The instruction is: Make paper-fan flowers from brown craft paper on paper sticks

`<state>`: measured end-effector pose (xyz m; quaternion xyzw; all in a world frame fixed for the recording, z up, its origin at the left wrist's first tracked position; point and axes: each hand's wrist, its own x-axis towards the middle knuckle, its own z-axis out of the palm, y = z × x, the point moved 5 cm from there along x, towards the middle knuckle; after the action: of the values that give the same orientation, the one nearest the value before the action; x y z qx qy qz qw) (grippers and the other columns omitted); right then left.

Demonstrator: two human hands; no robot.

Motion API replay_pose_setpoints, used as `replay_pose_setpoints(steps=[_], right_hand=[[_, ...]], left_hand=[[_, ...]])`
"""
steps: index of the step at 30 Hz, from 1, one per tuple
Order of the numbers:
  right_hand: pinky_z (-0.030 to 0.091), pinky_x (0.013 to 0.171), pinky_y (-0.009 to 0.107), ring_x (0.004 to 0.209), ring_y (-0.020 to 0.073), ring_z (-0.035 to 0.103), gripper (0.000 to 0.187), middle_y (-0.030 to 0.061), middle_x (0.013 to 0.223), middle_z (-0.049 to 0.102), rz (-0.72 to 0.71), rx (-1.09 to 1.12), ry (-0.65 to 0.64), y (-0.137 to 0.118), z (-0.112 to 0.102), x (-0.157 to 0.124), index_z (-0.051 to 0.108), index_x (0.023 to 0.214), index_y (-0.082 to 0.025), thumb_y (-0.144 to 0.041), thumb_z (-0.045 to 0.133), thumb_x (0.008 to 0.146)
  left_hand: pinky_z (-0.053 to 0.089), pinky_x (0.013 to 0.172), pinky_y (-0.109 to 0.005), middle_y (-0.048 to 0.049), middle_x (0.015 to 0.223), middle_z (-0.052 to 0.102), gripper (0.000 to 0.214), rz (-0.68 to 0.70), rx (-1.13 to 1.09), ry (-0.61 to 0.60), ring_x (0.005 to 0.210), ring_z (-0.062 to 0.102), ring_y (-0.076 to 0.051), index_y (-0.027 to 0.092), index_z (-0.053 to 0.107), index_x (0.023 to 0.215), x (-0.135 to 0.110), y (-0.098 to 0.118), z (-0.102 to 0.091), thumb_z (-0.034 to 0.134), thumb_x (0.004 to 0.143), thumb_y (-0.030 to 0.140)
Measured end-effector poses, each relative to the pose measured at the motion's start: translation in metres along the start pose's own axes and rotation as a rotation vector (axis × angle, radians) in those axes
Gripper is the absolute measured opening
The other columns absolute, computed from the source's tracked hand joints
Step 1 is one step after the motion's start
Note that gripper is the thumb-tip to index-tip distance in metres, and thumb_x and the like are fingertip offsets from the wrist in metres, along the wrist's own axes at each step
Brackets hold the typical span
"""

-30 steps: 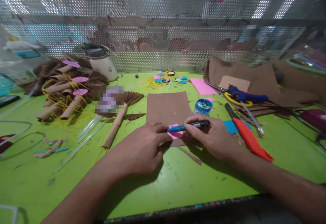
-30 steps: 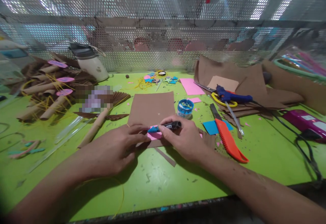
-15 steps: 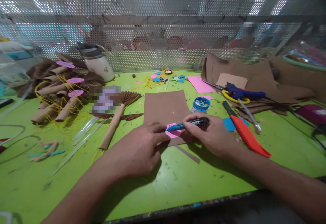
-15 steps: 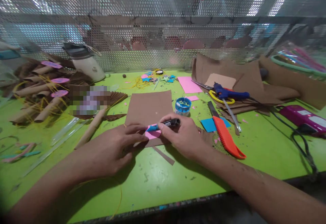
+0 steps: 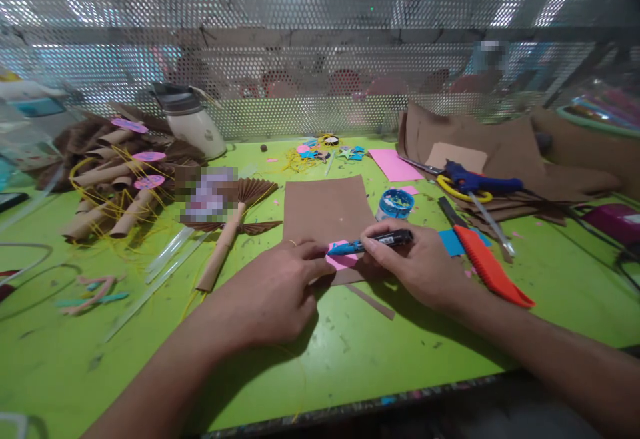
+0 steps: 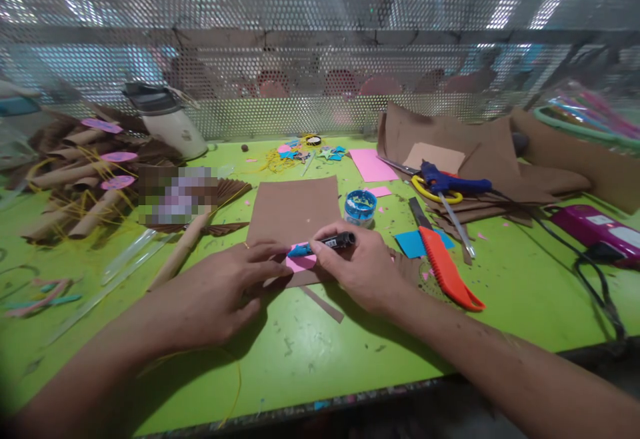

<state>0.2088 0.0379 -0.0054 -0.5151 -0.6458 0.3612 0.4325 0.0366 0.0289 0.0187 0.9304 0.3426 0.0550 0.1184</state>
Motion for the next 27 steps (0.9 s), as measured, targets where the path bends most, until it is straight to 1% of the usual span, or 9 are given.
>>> replay_pose_setpoints(steps=[4, 8, 11, 15, 21, 27], right_hand=[[0.047, 0.054, 0.023, 0.056, 0.0117, 0.058, 0.017, 0.0004, 0.064, 0.064, 0.001, -0.015, -0.006, -0.001, 0.002, 0.0, 0.065, 0.079, -0.018, -0.035, 0.061, 0.08], [0.048, 0.057, 0.024, 0.06, 0.0129, 0.059, 0.018, 0.0017, 0.069, 0.066, -0.009, -0.03, 0.017, 0.001, 0.0, 0.001, 0.065, 0.08, -0.018, -0.035, 0.061, 0.08], [0.048, 0.057, 0.025, 0.06, 0.0136, 0.06, 0.019, 0.0022, 0.068, 0.067, 0.015, -0.005, 0.026, 0.006, -0.002, 0.0, 0.065, 0.081, -0.018, -0.037, 0.061, 0.081], [0.046, 0.053, 0.023, 0.057, 0.0128, 0.058, 0.02, 0.0012, 0.064, 0.065, 0.046, 0.026, 0.03, 0.008, -0.006, 0.0, 0.065, 0.082, -0.017, -0.037, 0.061, 0.081], [0.044, 0.049, 0.023, 0.053, 0.0115, 0.054, 0.022, 0.0015, 0.064, 0.063, 0.04, 0.02, 0.132, 0.004, -0.015, 0.001, 0.063, 0.079, -0.016, -0.038, 0.062, 0.079], [0.043, 0.047, 0.023, 0.05, 0.0106, 0.051, 0.022, 0.0003, 0.061, 0.061, 0.068, 0.021, 0.105, 0.004, -0.014, 0.001, 0.062, 0.077, -0.016, -0.038, 0.062, 0.078]], left_hand=[[0.046, 0.089, -0.037, -0.0086, 0.111, 0.063, 0.03, -0.003, -0.019, 0.015, 0.105, 0.056, -0.024, 0.023, 0.066, 0.103, 0.0, 0.0, -0.001, 0.045, 0.083, 0.017], [0.046, 0.089, -0.038, -0.008, 0.112, 0.063, 0.03, -0.009, -0.015, 0.018, 0.105, 0.056, -0.024, 0.023, 0.066, 0.104, 0.001, 0.001, -0.002, 0.045, 0.083, 0.017], [0.046, 0.09, -0.038, -0.0082, 0.113, 0.062, 0.031, -0.01, 0.003, 0.006, 0.106, 0.055, -0.024, 0.023, 0.066, 0.105, 0.0, 0.001, -0.002, 0.045, 0.083, 0.017], [0.046, 0.09, -0.037, -0.008, 0.113, 0.063, 0.03, -0.01, 0.006, 0.012, 0.105, 0.056, -0.024, 0.023, 0.066, 0.104, 0.0, 0.0, -0.001, 0.046, 0.083, 0.018], [0.045, 0.09, -0.037, -0.0081, 0.11, 0.064, 0.029, -0.012, 0.009, 0.01, 0.105, 0.056, -0.024, 0.023, 0.067, 0.103, -0.001, -0.001, 0.001, 0.044, 0.085, 0.02], [0.046, 0.09, -0.039, -0.0086, 0.111, 0.063, 0.029, 0.001, -0.006, 0.029, 0.105, 0.056, -0.024, 0.023, 0.066, 0.104, -0.001, -0.001, 0.001, 0.044, 0.086, 0.021]])
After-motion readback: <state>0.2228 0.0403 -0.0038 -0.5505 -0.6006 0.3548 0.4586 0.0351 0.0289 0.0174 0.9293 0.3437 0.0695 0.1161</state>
